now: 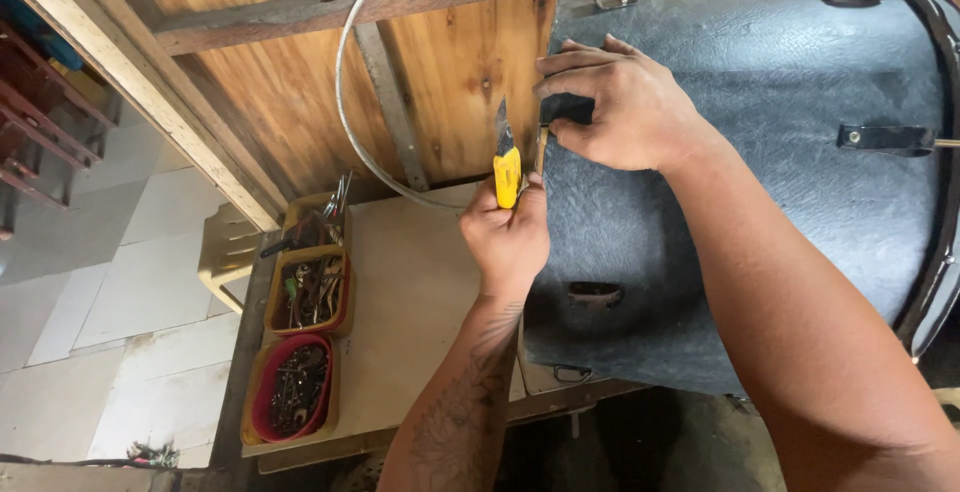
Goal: Trimming the excess material from the edge of a drum shell using a utility knife.
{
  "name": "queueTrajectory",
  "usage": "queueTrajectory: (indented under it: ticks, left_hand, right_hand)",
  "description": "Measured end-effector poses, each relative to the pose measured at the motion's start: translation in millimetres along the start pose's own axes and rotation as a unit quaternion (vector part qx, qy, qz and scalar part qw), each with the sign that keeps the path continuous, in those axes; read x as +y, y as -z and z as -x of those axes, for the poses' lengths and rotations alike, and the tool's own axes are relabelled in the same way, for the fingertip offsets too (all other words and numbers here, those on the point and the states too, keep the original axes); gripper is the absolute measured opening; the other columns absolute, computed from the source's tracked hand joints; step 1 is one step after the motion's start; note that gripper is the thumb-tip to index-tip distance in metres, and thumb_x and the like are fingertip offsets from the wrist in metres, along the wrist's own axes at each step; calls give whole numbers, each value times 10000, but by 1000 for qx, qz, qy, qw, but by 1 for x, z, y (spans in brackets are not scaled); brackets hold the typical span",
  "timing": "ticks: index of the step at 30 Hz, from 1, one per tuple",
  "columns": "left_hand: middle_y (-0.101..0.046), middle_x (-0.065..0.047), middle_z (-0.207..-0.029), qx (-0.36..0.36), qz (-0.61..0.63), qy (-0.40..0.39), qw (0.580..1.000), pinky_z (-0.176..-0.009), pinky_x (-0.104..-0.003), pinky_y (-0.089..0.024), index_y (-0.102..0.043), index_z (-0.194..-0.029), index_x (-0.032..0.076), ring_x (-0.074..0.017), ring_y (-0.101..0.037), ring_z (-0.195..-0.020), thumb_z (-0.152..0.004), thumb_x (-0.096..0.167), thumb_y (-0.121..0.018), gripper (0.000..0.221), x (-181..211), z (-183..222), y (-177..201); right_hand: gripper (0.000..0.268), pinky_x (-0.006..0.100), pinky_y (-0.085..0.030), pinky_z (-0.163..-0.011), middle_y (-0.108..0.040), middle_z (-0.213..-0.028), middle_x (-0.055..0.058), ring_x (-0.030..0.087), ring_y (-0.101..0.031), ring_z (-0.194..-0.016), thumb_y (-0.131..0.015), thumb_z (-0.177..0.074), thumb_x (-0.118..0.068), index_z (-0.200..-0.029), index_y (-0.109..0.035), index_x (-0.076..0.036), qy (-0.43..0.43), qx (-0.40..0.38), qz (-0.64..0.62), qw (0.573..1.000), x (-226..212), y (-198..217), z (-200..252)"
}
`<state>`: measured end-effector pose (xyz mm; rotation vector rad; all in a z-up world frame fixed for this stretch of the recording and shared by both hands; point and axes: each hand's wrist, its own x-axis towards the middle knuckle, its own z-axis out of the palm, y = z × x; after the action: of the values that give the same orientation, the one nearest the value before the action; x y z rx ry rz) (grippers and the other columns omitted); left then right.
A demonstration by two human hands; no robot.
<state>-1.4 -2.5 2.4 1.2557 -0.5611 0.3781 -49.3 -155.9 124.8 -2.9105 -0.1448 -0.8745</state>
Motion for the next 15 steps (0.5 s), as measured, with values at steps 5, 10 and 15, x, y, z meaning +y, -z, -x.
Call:
queueTrajectory:
  ticks: [5, 10, 15]
  left_hand:
    - [-459, 36, -527, 37, -90, -25, 995, -508, -334, -417, -518, -600, 127, -80, -456, -526, -807, 140, -719, 289, 6, -2, -2]
    - [-342, 18, -496, 34, -158, 6, 987, -485, -374, -364, -404, -566, 128, -118, -378, -476, -777, 182, -671, 344, 4, -4, -4]
    - [-391, -1, -460, 86, -139, 133, 978, -494, -390, -387, -450, -493, 84, -109, -456, -477, -775, 226, -665, 382, 2, -8, -7]
  right_hand:
    - [434, 588, -285, -1173, -652, -1426, 29, 283, -485, -1436, -685, -784, -237, -1205, -739, -145, 3, 3, -6, 1000, -3, 1, 1]
    - [412, 582, -281, -1177, -646, -1434, 47, 276, -475, -1444, -676, -796, -260, -1188, -739, -150, 2, -6, 1, 1000, -1, 0, 1]
    - [413, 574, -282, -1174, -645, -1439, 42, 277, -477, -1445, -684, -795, -244, -1192, -743, -148, 3, 0, 0, 1000, 1, -1, 1]
